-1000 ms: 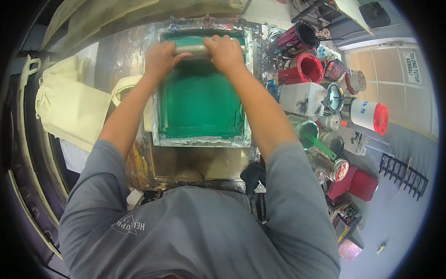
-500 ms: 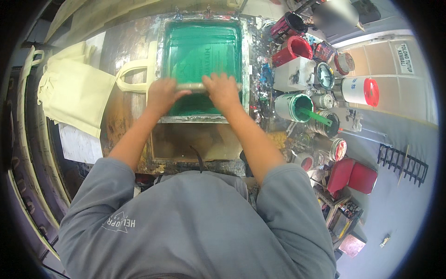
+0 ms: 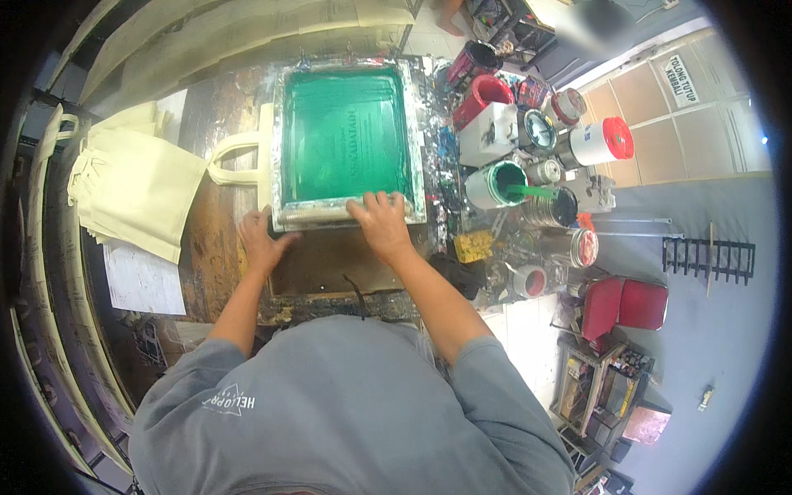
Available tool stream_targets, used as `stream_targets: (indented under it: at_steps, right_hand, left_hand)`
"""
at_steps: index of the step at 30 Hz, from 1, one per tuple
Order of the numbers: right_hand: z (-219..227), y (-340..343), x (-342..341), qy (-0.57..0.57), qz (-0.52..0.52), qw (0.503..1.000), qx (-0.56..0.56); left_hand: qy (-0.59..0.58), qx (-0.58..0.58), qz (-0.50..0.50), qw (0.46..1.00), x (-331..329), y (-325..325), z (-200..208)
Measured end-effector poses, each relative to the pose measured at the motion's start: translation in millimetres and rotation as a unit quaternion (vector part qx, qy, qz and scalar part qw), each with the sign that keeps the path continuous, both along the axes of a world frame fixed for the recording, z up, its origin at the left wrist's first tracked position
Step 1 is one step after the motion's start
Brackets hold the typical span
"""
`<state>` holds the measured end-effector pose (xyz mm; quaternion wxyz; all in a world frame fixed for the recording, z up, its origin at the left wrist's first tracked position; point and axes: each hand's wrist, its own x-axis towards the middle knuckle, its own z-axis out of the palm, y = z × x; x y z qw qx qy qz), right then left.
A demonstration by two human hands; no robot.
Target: The person performs screen printing on bags by placing each bag on the workspace, lowering the screen frame, spreading green ink across the design using a squeegee, and lifting the frame to reveal the printed logo.
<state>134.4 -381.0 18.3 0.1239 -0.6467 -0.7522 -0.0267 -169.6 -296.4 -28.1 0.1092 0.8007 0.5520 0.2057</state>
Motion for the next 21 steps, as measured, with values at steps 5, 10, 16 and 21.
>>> stream_targets:
  at_steps: [5,10,16,21]
  right_hand:
    - [44.9,21.8,1.7,-0.004,-0.047,0.998,0.028]
    - [162.2,77.4,17.1,-0.014,-0.025,0.984,0.178]
    - [245.0,187.9,52.4,-0.037,-0.019,0.956,0.291]
    - [265.1,216.7,58.4,-0.01,-0.024,0.96,0.278]
  left_hand:
    - [-0.032,0.01,0.033,0.999,-1.6,-6.5,5.5]
    - [-0.443,-0.044,0.079,0.892,42.5,36.1,116.9]
    - [-0.234,0.017,0.115,0.965,58.4,95.9,101.6]
    - [-0.002,0.02,0.211,0.977,28.2,54.6,-21.5]
